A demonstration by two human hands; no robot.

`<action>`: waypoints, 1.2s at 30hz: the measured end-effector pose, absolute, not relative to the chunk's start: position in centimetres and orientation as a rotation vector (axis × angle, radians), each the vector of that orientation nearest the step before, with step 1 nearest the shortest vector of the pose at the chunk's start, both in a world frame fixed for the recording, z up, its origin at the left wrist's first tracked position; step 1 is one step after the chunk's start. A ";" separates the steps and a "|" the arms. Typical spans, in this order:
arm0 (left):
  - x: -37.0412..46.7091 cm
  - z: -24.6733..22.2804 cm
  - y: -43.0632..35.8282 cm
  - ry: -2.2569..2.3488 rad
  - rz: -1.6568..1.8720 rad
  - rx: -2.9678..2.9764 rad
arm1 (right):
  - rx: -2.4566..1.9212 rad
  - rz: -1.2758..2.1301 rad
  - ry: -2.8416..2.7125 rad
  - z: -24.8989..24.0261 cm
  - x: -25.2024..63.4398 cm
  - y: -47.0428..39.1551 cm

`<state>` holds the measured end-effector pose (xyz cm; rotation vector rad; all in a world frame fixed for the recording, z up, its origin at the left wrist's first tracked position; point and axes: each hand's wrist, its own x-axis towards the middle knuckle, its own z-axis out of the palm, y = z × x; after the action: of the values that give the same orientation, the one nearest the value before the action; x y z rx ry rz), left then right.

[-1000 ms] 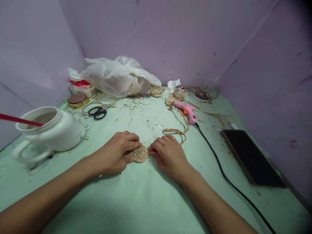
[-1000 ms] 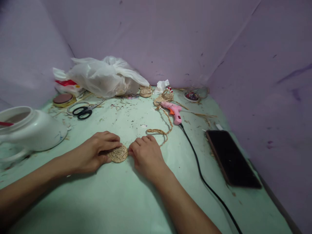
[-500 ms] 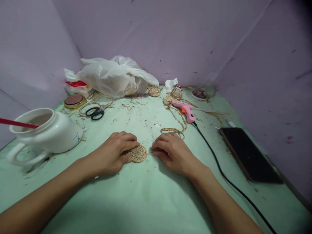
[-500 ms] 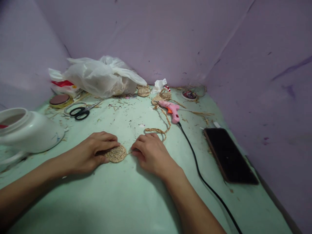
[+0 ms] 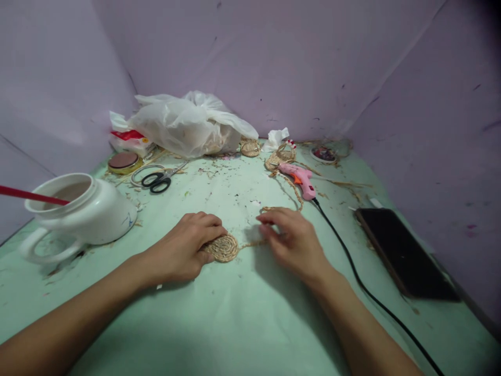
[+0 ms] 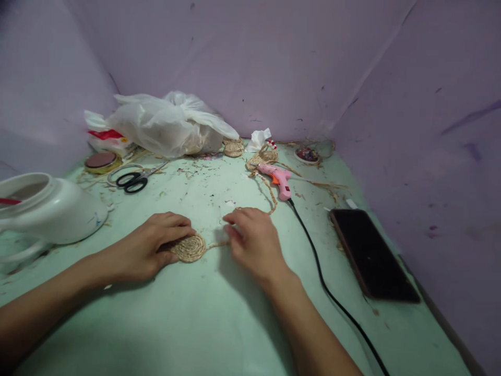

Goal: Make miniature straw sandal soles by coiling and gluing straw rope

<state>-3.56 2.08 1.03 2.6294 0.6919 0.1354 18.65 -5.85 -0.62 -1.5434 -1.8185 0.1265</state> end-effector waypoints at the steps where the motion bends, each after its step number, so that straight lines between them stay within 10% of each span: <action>1: -3.5 1.1 2.0 0.703 0.125 2.629 | -1.520 0.186 -1.871 -0.7 17.8 -6.0; 29: -5.1 1.6 3.1 0.644 0.112 2.273 | -1.550 0.503 -1.824 -1.2 14.4 -6.9; 36: -5.4 2.2 3.4 0.865 0.668 2.180 | -1.384 0.381 -1.804 -1.0 14.0 -6.8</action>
<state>-5.45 3.35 2.17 2.1796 0.8650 0.6677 14.00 -6.79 -0.95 -1.3843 -1.8040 0.3811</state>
